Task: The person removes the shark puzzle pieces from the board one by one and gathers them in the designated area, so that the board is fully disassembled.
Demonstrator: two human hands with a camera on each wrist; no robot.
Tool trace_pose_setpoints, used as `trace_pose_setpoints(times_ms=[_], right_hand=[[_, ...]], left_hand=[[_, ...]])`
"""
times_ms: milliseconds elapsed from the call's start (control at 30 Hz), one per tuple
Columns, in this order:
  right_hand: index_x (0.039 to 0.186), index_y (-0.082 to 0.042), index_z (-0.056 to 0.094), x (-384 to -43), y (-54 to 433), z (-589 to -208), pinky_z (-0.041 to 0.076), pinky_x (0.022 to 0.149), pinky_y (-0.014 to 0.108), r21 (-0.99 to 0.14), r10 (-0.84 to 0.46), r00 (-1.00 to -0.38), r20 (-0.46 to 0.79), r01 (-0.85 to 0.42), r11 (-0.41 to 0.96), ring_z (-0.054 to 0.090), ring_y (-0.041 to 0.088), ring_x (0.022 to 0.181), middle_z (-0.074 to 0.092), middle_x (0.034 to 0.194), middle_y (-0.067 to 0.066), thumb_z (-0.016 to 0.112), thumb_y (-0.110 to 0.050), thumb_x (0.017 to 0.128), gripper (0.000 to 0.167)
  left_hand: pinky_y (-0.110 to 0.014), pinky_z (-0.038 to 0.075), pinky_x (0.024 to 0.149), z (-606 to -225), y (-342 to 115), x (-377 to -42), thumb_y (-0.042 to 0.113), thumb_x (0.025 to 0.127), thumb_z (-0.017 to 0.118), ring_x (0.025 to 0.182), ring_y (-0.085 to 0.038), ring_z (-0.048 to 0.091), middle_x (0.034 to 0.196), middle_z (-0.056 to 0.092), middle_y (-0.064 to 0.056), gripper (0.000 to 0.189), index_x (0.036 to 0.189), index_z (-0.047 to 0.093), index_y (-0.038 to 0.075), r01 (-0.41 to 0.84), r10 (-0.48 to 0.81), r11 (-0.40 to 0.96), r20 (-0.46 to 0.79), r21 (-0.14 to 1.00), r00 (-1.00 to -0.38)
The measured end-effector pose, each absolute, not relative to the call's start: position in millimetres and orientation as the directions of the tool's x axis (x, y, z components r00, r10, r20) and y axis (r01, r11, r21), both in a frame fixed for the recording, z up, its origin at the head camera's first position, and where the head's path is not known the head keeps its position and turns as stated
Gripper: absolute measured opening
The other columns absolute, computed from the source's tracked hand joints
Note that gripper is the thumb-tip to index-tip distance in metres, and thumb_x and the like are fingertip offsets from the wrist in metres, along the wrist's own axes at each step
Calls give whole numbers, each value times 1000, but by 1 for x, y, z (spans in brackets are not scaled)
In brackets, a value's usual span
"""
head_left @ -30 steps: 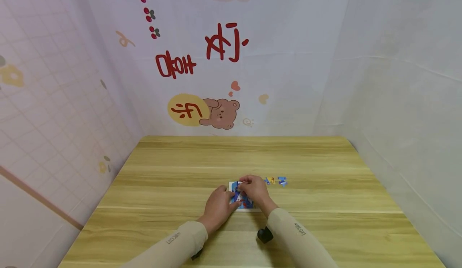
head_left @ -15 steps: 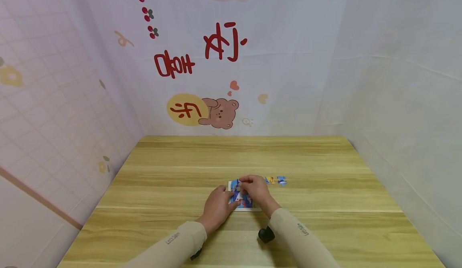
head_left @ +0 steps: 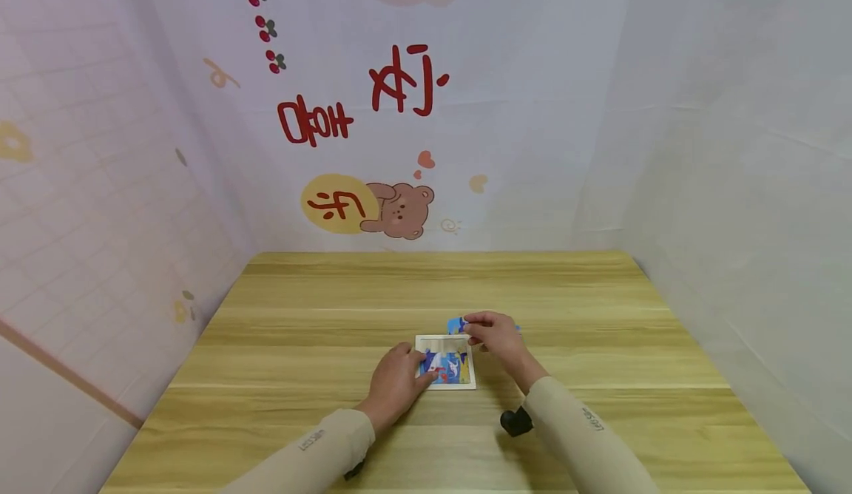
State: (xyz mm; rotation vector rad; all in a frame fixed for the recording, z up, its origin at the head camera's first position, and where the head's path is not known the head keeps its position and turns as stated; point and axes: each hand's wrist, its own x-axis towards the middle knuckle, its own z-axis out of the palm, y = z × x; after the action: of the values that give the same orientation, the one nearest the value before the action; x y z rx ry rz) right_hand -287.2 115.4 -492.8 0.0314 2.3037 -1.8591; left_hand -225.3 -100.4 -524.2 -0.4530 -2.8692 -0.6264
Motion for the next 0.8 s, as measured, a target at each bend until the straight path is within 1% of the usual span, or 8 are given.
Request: trace_pose_setpoints(times_ms=[133, 233, 400, 533, 667, 800], right_hand=[[115, -1, 70, -292, 138, -490, 52, 69, 37, -968, -74, -985, -157, 139, 210, 68, 30, 85, 71, 99, 12, 66, -11, 95, 22], [118, 0, 68, -294, 157, -487, 53, 72, 39, -966, -59, -987, -152, 135, 221, 68, 30, 86, 71, 100, 11, 66, -13, 96, 26], [123, 2, 65, -296, 187, -479, 54, 76, 42, -962, -48, -990, -133, 118, 246, 68, 27, 87, 72, 101, 7, 66, -17, 97, 32], [126, 1, 64, -298, 208, -475, 51, 78, 43, -953, -41, -991, -125, 108, 281, 69, 24, 90, 72, 103, 1, 65, -21, 98, 35], [128, 1, 62, -297, 228, -478, 50, 80, 42, -939, -14, -990, -140, 128, 318, 68, 21, 90, 70, 104, 1, 63, -20, 99, 36], [130, 3, 60, -295, 243, -485, 50, 80, 41, -924, 17, -987, -162, 158, 350, 67, 28, 97, 69, 106, 5, 61, -18, 100, 36]], left_hand=[[-46, 51, 87, -525, -102, -224, 37, 86, 77, 98, -29, 62, 109, 64, -15, 37, 104, 73, 5, 328, 251, 866, 239, 377, -938], [-45, 51, 85, -525, -102, -224, 38, 85, 78, 96, -28, 61, 107, 64, -13, 38, 103, 73, 5, 331, 254, 865, 239, 377, -937], [-44, 51, 82, -525, -104, -223, 39, 85, 78, 92, -26, 60, 103, 63, -11, 40, 105, 72, 5, 331, 253, 867, 243, 373, -936], [-45, 51, 83, -527, -105, -223, 38, 85, 78, 95, -28, 61, 106, 64, -13, 41, 107, 72, 4, 330, 249, 865, 248, 377, -936], [-46, 51, 84, -526, -105, -223, 38, 85, 78, 98, -29, 62, 110, 64, -14, 42, 110, 72, 5, 332, 252, 864, 246, 378, -936], [-45, 51, 84, -526, -105, -223, 38, 86, 77, 97, -28, 61, 109, 63, -13, 42, 110, 71, 4, 336, 258, 863, 243, 377, -935]])
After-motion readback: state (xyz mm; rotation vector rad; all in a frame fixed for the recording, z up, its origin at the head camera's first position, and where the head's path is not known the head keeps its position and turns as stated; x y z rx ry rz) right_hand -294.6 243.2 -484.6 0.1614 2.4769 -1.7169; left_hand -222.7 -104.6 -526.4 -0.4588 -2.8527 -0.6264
